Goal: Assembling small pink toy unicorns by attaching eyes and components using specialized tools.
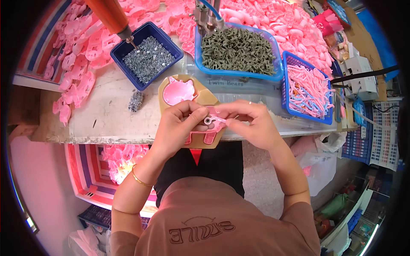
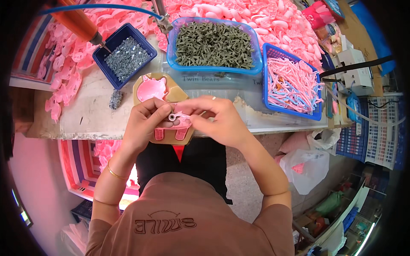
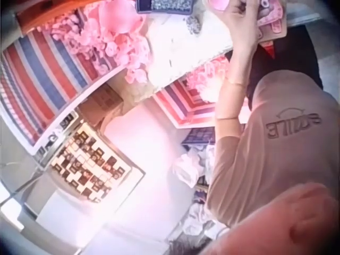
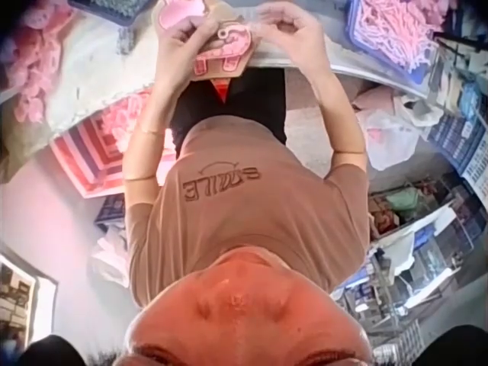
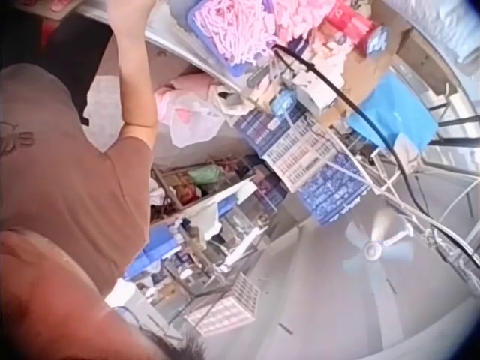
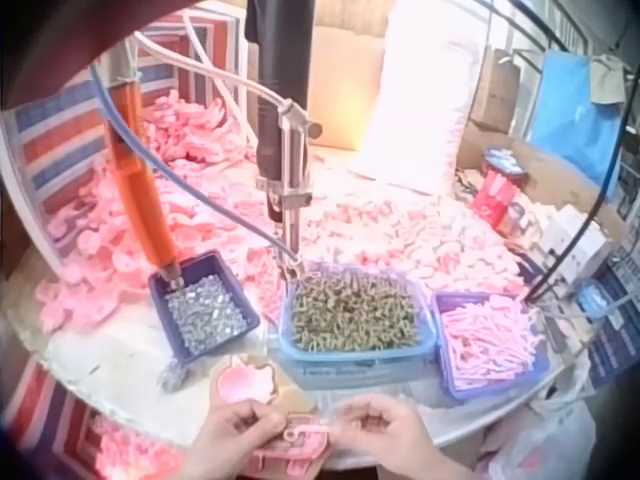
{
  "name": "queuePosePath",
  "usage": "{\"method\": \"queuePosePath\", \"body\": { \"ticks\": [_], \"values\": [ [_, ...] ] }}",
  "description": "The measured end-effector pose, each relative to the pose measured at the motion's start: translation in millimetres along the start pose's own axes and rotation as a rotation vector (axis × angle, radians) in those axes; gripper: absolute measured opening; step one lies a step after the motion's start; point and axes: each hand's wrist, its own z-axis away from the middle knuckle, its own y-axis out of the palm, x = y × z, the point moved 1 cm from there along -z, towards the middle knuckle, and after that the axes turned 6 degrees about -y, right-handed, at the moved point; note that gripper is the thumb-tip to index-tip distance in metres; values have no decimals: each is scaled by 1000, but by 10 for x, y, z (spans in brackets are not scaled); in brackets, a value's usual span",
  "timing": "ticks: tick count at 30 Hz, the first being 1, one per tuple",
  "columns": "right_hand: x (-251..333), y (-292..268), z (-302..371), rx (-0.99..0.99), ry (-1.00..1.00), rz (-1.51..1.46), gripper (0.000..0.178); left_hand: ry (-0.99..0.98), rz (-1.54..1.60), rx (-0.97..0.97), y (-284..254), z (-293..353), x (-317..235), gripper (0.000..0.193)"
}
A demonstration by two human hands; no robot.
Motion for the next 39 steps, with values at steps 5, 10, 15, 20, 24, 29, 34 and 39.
{"method": "queuePosePath", "body": {
  "ticks": [5, 10, 15, 20, 24, 29, 34, 39],
  "values": [
    [114, 84, -89, 136, -172, 248, 25, -11, -96, 26, -53, 19, -65, 21],
    [48, 250, -173, 94, -517, 804, 18, -26, -261, -24, -195, 30, -116, 27],
    [-169, 415, -255, 88, -571, 882, 20, 240, -532, -334, -423, 134, -223, 24],
    [-277, 565, -317, 90, -540, 871, 18, 493, -808, -435, -525, 218, -118, 16],
    [-265, 590, -340, 163, -531, 938, 16, 648, -980, -397, -537, 243, -60, 12],
    [-263, 578, -396, 264, -545, 998, 16, 834, -1352, -135, -475, 272, 20, 31],
    [-234, 510, -338, 183, -522, 976, 17, 795, -1508, -104, -481, 268, 130, 35],
    [-190, 314, -209, 171, -333, 943, 16, 775, -1506, -119, -472, 274, 161, 34]
  ]
}}
